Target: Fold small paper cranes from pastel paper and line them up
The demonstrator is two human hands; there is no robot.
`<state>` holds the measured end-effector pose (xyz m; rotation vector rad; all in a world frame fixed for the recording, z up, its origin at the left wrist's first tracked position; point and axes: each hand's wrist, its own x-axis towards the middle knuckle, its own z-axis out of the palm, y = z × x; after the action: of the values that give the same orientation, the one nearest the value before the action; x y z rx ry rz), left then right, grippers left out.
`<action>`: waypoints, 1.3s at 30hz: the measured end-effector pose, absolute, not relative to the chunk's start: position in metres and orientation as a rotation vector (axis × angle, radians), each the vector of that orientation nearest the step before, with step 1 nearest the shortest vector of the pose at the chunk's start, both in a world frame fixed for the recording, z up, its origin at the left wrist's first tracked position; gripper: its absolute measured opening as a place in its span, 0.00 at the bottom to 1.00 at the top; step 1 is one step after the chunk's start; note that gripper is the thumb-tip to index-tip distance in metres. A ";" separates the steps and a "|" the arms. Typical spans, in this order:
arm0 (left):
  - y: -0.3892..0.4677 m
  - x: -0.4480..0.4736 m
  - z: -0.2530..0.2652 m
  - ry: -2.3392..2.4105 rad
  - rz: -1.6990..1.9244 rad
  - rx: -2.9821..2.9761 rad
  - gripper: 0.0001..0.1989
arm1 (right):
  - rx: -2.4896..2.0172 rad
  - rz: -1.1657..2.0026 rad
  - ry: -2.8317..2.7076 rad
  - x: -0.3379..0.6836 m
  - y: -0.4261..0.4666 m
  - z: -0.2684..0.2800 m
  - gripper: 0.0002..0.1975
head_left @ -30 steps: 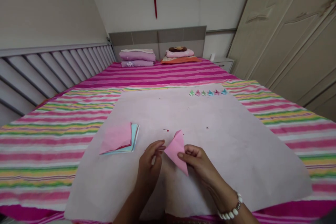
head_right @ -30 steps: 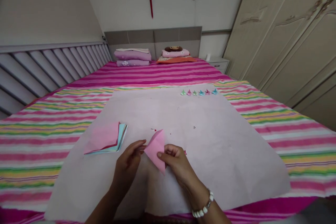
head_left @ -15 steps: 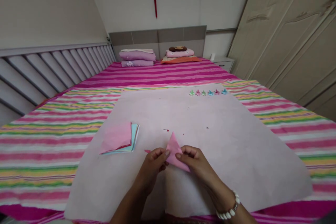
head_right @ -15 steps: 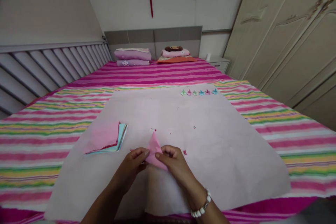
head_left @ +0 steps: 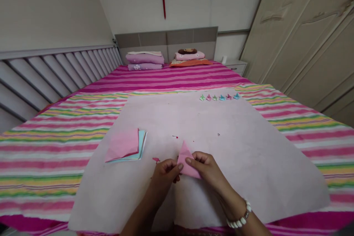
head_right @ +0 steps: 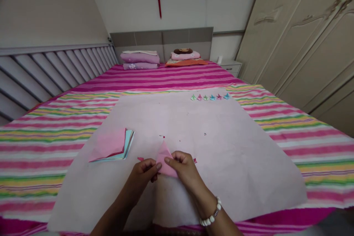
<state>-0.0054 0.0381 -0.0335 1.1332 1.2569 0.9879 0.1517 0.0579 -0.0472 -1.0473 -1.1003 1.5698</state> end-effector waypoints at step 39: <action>0.046 -0.028 -0.036 1.383 1.148 1.073 0.13 | -1.065 1.620 -1.031 0.163 0.063 -0.046 0.17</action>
<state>-0.0282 0.0459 -0.0362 1.0731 1.3827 1.1476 0.1630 0.0630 -0.0464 -1.0647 -1.0309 1.6197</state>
